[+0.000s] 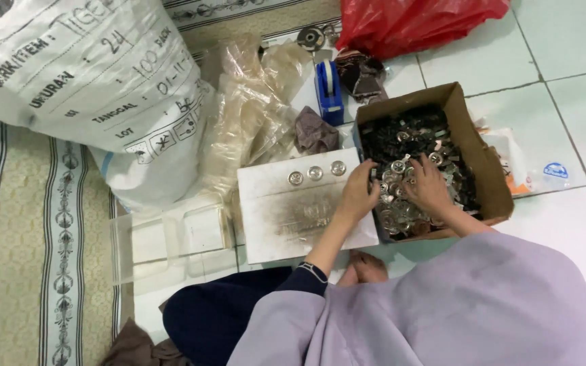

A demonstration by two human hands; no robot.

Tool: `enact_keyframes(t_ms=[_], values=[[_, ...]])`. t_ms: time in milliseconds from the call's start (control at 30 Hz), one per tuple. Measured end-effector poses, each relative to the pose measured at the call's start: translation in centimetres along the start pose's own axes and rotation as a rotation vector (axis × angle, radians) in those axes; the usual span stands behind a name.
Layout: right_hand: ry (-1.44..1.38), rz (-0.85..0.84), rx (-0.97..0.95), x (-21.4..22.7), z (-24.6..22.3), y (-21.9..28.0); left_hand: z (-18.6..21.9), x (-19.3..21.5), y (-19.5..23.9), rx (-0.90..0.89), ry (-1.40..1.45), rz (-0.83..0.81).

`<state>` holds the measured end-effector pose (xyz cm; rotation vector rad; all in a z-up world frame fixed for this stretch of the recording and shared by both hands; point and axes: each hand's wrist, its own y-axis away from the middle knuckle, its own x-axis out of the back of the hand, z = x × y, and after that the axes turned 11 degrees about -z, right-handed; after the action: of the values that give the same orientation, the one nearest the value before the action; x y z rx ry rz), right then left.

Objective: Picking up small circular metal components from a cardboard box and placing them into small plastic bags.

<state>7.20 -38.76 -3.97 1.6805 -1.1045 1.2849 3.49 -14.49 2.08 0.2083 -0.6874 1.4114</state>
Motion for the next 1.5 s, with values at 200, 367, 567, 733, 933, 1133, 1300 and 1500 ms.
enact_keyframes(t_ms=[200, 367, 567, 733, 933, 1133, 1300, 1500], values=[[0.177, -0.45, 0.034, -4.6, 3.2, 1.8, -3.2, -12.5, -1.6, 0.096, -0.245, -0.511], [0.262, -0.505, 0.078, -1.1, 0.6, 2.8, -5.3, -15.9, 1.1, 0.27, -0.801, -0.705], [0.212, -0.465, 0.094, -0.6, -0.3, 2.3, -4.6, -14.2, 1.3, 0.265, -0.879, -0.711], [0.294, -0.33, 0.228, -2.7, 0.9, 1.9, -4.5, -13.5, 2.2, 0.092, -0.925, -0.555], [0.099, -0.321, 0.065, -2.5, 0.0, 1.6, -4.7, -13.9, 2.5, -0.003, -0.835, -0.292], [-1.006, -0.203, -0.316, 0.8, -2.9, 1.4, 0.8, -8.4, 0.9, 0.099, -0.487, -0.279], [-1.443, -0.311, -0.544, 1.2, -2.2, 0.4, 4.6, -4.4, 0.2, 0.251, -0.101, -0.303], [-1.386, -0.321, -0.488, -3.0, 0.4, -0.8, 3.9, -5.0, 0.0, 0.169, 0.005, -0.063]])
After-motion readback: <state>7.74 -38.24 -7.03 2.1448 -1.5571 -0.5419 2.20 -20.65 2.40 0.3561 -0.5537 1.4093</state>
